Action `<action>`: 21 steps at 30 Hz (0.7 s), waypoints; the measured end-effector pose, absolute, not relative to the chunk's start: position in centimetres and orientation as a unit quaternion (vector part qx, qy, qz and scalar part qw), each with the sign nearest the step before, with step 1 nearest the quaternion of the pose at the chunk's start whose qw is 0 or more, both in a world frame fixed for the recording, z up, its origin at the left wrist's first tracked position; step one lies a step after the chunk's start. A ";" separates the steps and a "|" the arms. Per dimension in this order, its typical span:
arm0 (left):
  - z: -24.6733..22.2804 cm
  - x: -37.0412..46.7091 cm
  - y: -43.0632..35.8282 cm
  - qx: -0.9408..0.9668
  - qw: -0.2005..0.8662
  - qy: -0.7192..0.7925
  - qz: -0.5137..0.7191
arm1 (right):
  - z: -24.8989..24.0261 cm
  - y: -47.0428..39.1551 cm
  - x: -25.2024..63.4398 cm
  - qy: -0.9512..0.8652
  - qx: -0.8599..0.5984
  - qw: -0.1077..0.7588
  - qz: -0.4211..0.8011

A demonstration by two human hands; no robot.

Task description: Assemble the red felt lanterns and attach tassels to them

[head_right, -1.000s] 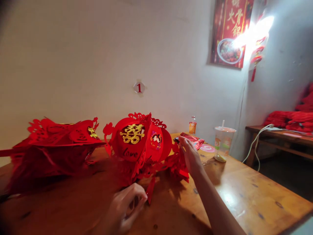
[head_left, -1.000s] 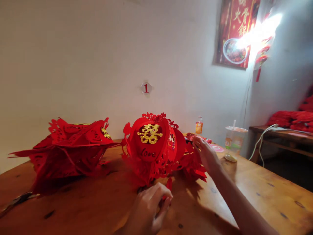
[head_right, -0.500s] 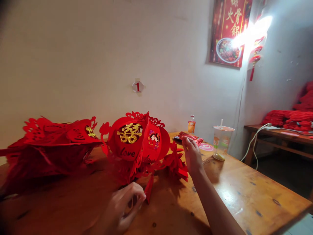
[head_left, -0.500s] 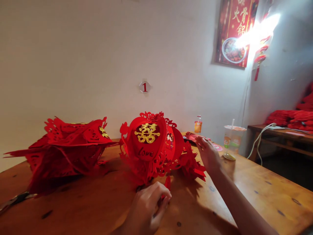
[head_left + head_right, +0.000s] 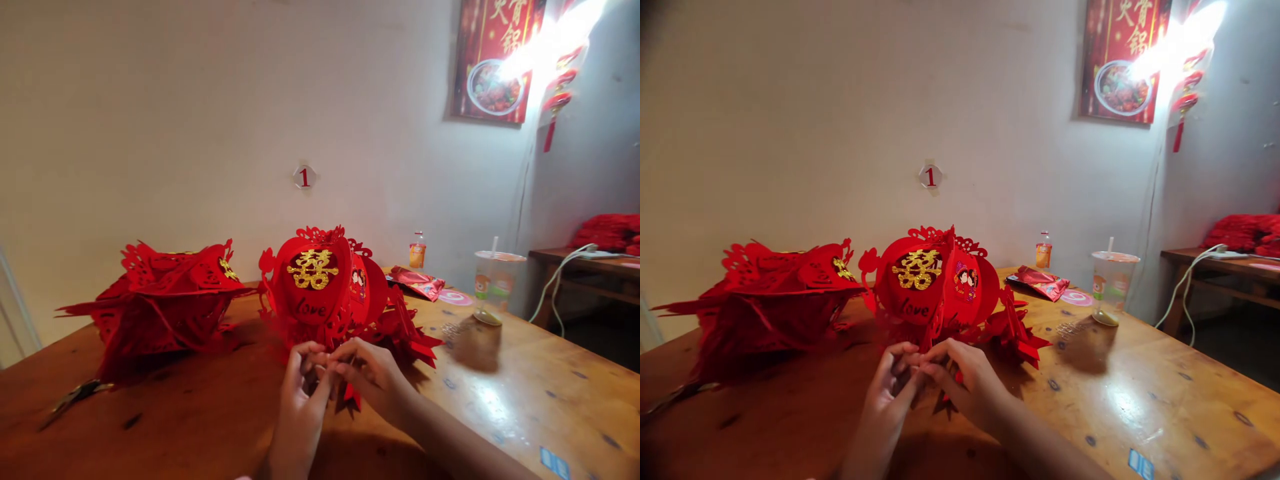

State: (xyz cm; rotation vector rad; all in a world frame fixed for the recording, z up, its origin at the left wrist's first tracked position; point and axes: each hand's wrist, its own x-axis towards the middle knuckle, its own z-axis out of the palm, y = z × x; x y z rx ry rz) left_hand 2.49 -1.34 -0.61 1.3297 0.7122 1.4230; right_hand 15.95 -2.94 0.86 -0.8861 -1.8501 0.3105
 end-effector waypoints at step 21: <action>0.1 2.9 -0.8 0.448 0.606 0.337 0.564 | 0.1 -1.5 17.0 -0.688 -0.365 0.546 0.309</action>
